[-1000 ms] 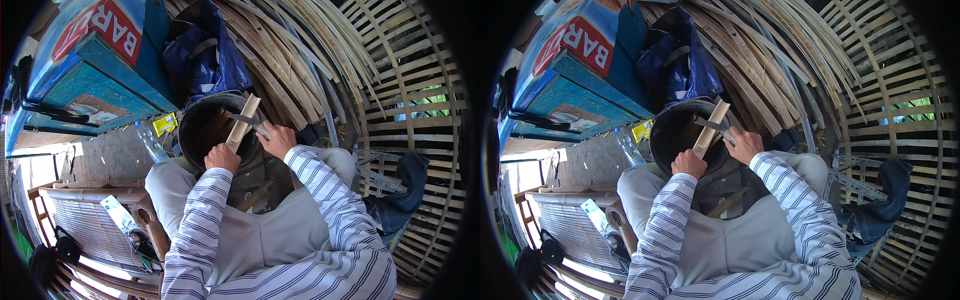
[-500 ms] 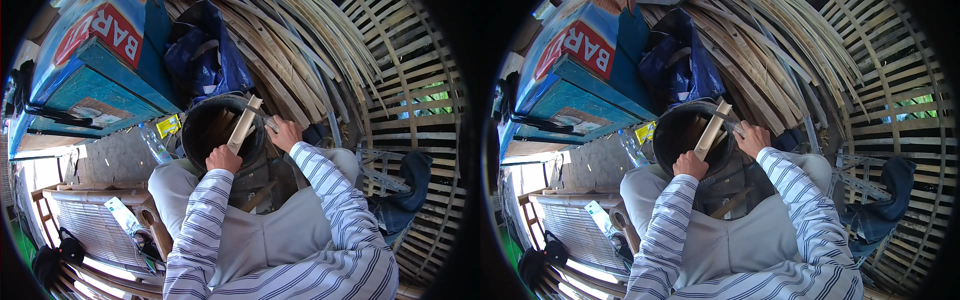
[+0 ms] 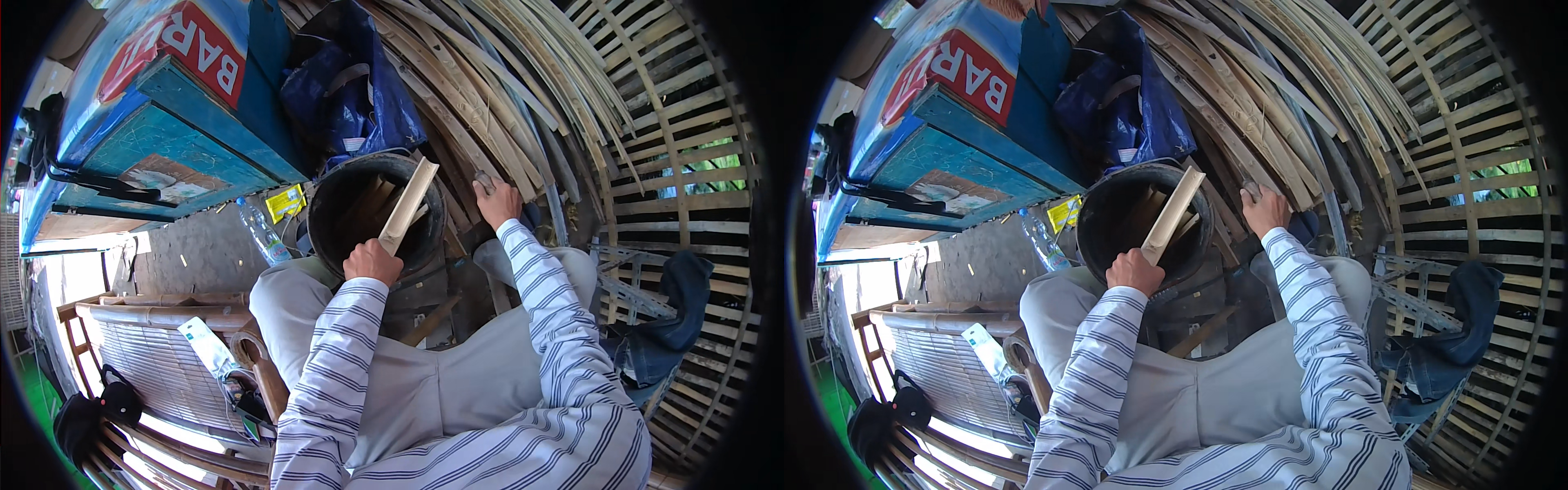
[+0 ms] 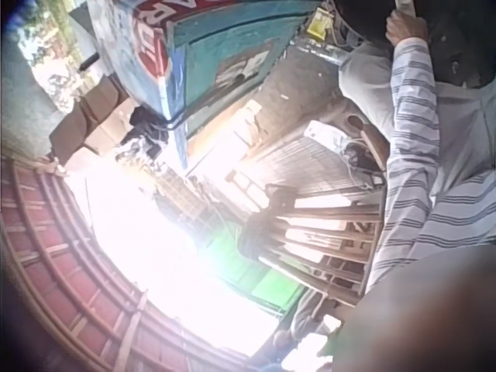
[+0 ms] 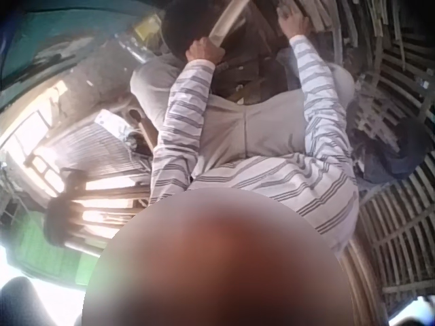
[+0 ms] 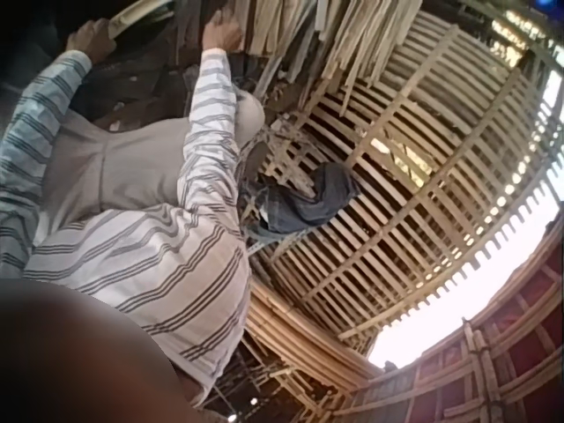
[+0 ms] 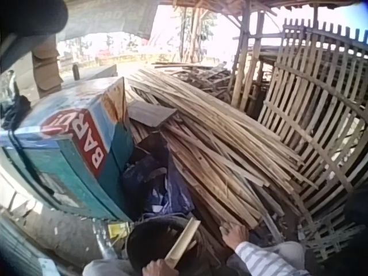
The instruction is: Using a knife to shave and shape a piece of bamboo over a bucket in a workshop.
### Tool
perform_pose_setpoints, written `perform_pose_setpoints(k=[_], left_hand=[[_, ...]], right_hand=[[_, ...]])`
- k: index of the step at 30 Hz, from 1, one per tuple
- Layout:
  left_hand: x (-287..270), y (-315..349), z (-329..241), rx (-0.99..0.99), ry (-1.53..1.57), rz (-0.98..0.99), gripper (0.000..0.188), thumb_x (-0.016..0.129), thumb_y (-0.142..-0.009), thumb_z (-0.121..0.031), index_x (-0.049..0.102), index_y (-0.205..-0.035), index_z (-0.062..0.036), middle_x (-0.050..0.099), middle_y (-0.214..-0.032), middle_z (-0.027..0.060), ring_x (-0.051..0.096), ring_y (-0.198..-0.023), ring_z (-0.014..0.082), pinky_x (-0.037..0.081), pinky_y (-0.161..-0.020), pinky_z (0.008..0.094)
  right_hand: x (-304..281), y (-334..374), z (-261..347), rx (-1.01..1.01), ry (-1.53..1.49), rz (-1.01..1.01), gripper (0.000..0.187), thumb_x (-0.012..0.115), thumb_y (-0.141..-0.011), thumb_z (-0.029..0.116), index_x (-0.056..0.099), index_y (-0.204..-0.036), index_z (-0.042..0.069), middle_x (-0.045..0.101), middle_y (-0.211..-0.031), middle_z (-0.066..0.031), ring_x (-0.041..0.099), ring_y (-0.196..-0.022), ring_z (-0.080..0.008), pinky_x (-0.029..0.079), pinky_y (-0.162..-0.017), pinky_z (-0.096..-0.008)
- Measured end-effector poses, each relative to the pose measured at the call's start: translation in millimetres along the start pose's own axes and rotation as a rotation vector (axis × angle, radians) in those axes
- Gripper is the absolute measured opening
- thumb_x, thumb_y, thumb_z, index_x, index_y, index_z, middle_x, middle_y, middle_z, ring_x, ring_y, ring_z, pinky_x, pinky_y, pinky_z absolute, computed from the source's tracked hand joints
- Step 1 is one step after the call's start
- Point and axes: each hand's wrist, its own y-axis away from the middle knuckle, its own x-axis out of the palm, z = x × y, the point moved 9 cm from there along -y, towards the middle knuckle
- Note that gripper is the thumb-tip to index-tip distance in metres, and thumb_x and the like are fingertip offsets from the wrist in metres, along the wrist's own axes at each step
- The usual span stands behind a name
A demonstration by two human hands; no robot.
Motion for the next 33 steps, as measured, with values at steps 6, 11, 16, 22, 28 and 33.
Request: perform_pose_setpoints(k=[6, 11, 16, 22, 28, 33], left_hand=[[-0.1, -0.8, -1.3, 0.001, -0.030, -0.042, 0.035, 0.067, -0.073, -0.021, 0.072, -0.101, -0.0013, 0.072, -0.101, 0.0206, 0.071, -0.097, 0.0345, 0.056, -0.088, 0.0416], [-1.6, 4.6, -14.6, 0.047, -0.024, -0.003, 0.034, 0.068, -0.073, -0.021, 0.072, -0.100, -0.0007, 0.072, -0.100, 0.0201, 0.071, -0.095, 0.0345, 0.056, -0.086, 0.0420], [6.5, -0.9, -10.5, 0.006, -0.023, -0.104, 0.037, 0.067, -0.072, -0.024, 0.071, -0.100, -0.0010, 0.071, -0.102, 0.0219, 0.070, -0.097, 0.0365, 0.055, -0.089, 0.0442], [14.0, 0.1, -10.8, 0.033, -0.032, 0.021, 0.038, 0.068, -0.072, -0.023, 0.071, -0.103, -0.0020, 0.071, -0.103, 0.0214, 0.070, -0.098, 0.0363, 0.055, -0.089, 0.0437], [10.1, 5.4, -14.5, 0.036, -0.036, -0.055, 0.037, 0.069, -0.071, -0.024, 0.072, -0.101, -0.0014, 0.071, -0.102, 0.0222, 0.070, -0.097, 0.0365, 0.055, -0.089, 0.0434], [6.3, 2.1, -14.7, 0.034, -0.042, -0.027, 0.037, 0.069, -0.072, -0.023, 0.072, -0.101, -0.0010, 0.071, -0.102, 0.0224, 0.070, -0.096, 0.0367, 0.055, -0.088, 0.0434]], right_hand=[[-31.4, 72.7, 84.2, -0.453, -0.237, -0.017, 0.042, 0.069, -0.087, 0.041, 0.068, -0.109, 0.005, 0.070, -0.084, -0.0221, 0.068, -0.077, -0.0420, 0.054, -0.071, -0.0499], [-3.6, 123.9, 110.0, -0.670, -0.042, 0.112, 0.038, 0.069, -0.088, 0.038, 0.061, -0.110, 0.008, 0.069, -0.077, -0.0171, 0.068, -0.067, -0.0385, 0.055, -0.061, -0.0458], [2.8, 76.1, 89.6, -0.506, 0.105, 0.068, 0.038, 0.067, -0.089, 0.036, 0.059, -0.115, 0.010, 0.069, -0.080, -0.0195, 0.069, -0.072, -0.0390, 0.051, -0.062, -0.0520], [5.6, 132.2, 111.4, -0.764, 0.061, 0.070, 0.042, 0.069, -0.087, 0.037, 0.057, -0.113, 0.007, 0.066, -0.069, -0.0183, 0.069, -0.060, -0.0377, 0.055, -0.054, -0.0489], [-3.3, 42.0, 69.8, -0.348, 0.202, -0.003, 0.040, 0.063, -0.091, 0.036, 0.060, -0.116, 0.004, 0.070, -0.082, -0.0219, 0.070, -0.076, -0.0407, 0.055, -0.066, -0.0503], [4.5, 92.7, 89.9, -0.495, 0.077, 0.128, 0.042, 0.067, -0.088, 0.039, 0.060, -0.115, 0.007, 0.068, -0.077, -0.0243, 0.070, -0.071, -0.0419, 0.056, -0.064, -0.0514]])
